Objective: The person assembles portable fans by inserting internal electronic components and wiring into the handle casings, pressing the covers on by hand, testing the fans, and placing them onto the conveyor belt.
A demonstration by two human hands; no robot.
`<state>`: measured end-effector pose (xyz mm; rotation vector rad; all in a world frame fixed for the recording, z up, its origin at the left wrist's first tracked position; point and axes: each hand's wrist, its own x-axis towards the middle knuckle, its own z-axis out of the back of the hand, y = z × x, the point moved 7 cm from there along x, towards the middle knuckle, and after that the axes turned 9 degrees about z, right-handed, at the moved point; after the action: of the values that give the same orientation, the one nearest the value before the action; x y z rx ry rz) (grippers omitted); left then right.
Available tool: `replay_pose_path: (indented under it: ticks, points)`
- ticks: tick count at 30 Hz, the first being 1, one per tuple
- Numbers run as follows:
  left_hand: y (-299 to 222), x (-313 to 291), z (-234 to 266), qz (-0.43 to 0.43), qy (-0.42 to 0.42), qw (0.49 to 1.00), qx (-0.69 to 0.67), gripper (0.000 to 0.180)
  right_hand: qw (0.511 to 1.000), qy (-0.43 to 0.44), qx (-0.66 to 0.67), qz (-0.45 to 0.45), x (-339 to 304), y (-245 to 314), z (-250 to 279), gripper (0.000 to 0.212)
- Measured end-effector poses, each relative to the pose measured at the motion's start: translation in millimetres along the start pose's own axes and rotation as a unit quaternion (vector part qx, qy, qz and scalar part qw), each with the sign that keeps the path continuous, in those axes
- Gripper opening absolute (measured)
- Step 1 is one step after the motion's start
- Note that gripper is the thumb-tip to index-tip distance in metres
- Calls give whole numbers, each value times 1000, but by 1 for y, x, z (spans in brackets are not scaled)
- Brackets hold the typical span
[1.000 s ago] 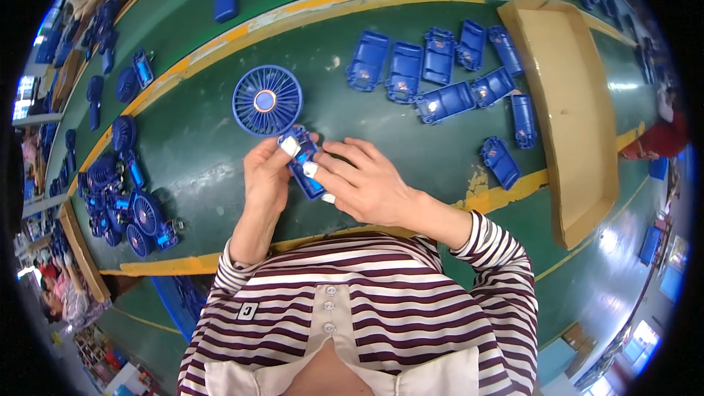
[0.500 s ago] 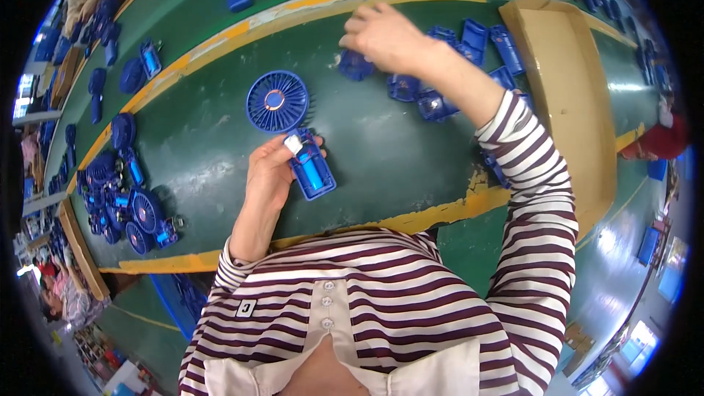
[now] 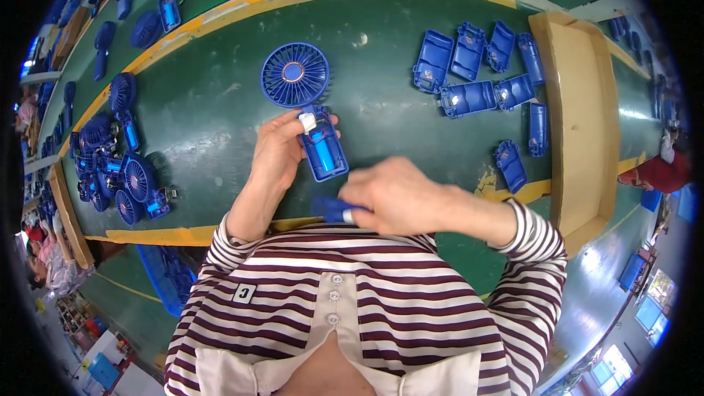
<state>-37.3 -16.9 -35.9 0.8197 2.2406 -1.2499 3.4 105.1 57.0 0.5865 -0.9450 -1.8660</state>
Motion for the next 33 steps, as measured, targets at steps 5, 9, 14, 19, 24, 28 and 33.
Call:
replay_pose_path:
  ticks: [5, 9, 14, 19, 24, 28, 33]
  points:
    - [6, -3, -8, 15, -18, 1000, 20, 24, 974, 204, 91, 29, -13, 15, -16, 43]
    - [15, -5, -13, 21, -9, 1000, 7, 23, 966, 173, 189, 28, -23, 6, -20, 50]
    - [20, -5, -12, 37, 0, 999, -29, 28, 978, -155, 96, -99, -26, -13, 21, 51]
    - [17, -8, -15, 16, 18, 997, -69, 40, 918, -298, -230, -126, -13, -6, 37, 43]
    - [19, -6, -16, 18, 17, 993, -115, 40, 914, -291, -257, -113, 5, -3, 26, 44]
    - [18, -6, -17, 16, 28, 992, -118, 41, 912, -288, -264, -121, 11, -6, 20, 45]
    - [19, -5, -15, 9, 28, 992, -123, 43, 911, -273, -280, -129, 14, -8, 16, 47]
